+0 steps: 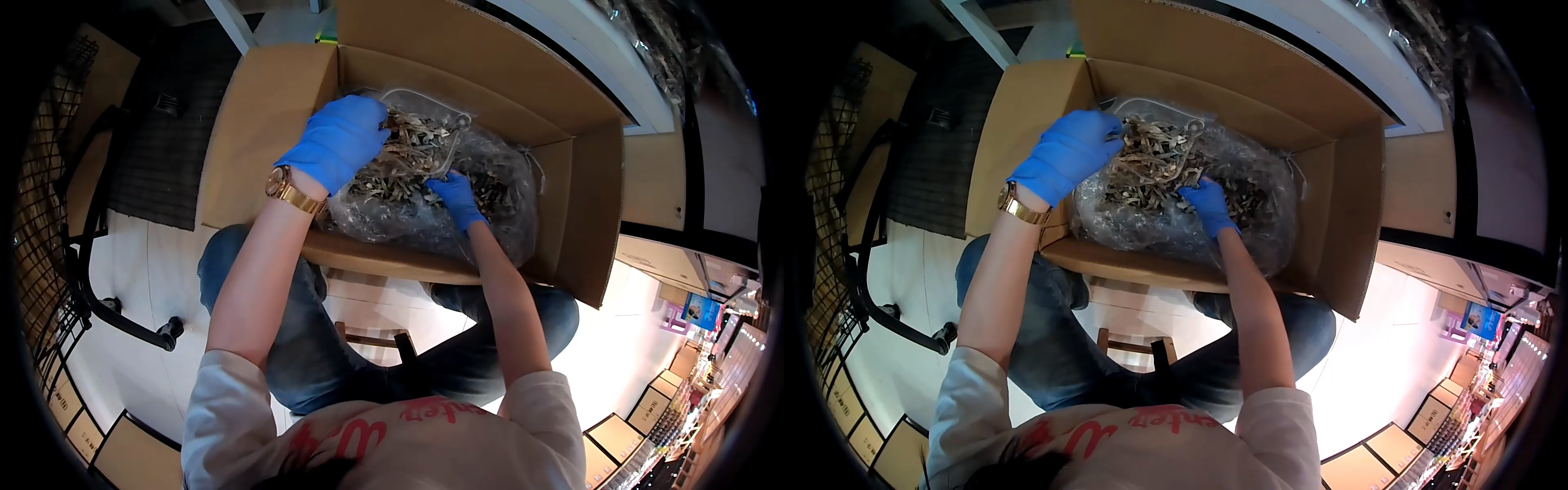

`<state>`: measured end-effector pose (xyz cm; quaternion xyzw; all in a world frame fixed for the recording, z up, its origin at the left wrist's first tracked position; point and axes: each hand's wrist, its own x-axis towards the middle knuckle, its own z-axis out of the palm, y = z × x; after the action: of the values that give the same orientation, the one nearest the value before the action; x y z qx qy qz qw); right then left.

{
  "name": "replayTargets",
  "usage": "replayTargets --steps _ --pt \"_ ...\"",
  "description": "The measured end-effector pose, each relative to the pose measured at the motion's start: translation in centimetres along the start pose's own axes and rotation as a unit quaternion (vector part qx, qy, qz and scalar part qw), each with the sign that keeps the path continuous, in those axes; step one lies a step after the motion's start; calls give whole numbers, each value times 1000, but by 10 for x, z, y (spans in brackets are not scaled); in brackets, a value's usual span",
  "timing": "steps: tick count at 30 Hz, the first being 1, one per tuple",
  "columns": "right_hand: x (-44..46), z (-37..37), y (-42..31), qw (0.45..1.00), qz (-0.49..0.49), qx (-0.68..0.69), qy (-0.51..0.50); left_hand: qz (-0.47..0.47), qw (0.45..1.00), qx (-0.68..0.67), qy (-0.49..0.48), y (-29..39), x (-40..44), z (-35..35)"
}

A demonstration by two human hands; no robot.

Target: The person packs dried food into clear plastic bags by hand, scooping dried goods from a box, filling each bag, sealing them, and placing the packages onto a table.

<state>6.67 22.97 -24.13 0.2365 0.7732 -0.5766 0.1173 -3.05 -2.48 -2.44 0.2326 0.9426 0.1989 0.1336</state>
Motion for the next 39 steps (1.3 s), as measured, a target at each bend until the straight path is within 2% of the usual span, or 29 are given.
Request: replayTargets --steps 2,3,7,9,10,13,15,17,19,22,23,25,29,31,32,35,38,39 --pt "-10 -14 -10 996 -48 69 -18 -2 1000 0 -5 1 1 -1" --pt "-25 -25 -41 1000 -17 18 -13 0 1000 -1 -7 1 1 -1" --pt "-50 -61 -104 996 -53 65 7 -4 1000 -11 -22 7 -3 -8" --pt "-69 -77 -149 997 -24 51 47 10 1000 -21 -12 6 -2 -3" --pt "-72 -83 -159 991 -109 57 46 23 999 -28 -3 6 -2 -1" --pt "-102 -87 -208 985 -124 97 69 52 997 -28 46 9 -6 2" --pt "-110 -85 -229 972 -188 119 71 56 997 -22 41 12 -5 4" --pt "-117 -68 -243 971 -204 117 50 62 997 -14 34 12 -3 7" --pt "-118 -44 -242 962 -253 97 16 99 993 -17 62 10 -3 14" --pt "-106 -24 -225 948 -307 -75 -28 106 991 -43 63 11 -7 12" --pt "-105 -22 -223 948 -309 -75 -30 104 992 -41 65 11 -7 9" --pt "-118 -18 -225 961 -261 -18 -87 72 997 -19 -14 16 -10 -2" --pt "-130 -28 -235 959 -253 -81 -94 95 995 -21 -3 15 -7 4" --pt "-124 -40 -233 917 -370 -116 -93 100 995 -17 5 15 -4 8" --pt "-121 -45 -234 917 -371 -115 -93 100 995 -16 5 13 -3 10" --pt "-117 -62 -240 951 -286 -103 -51 112 993 -15 26 13 0 14" --pt "-98 -67 -220 947 -285 -143 -22 81 995 -43 32 14 1 16" --pt "-83 -70 -200 951 -267 -155 -26 163 982 -54 82 7 4 27"
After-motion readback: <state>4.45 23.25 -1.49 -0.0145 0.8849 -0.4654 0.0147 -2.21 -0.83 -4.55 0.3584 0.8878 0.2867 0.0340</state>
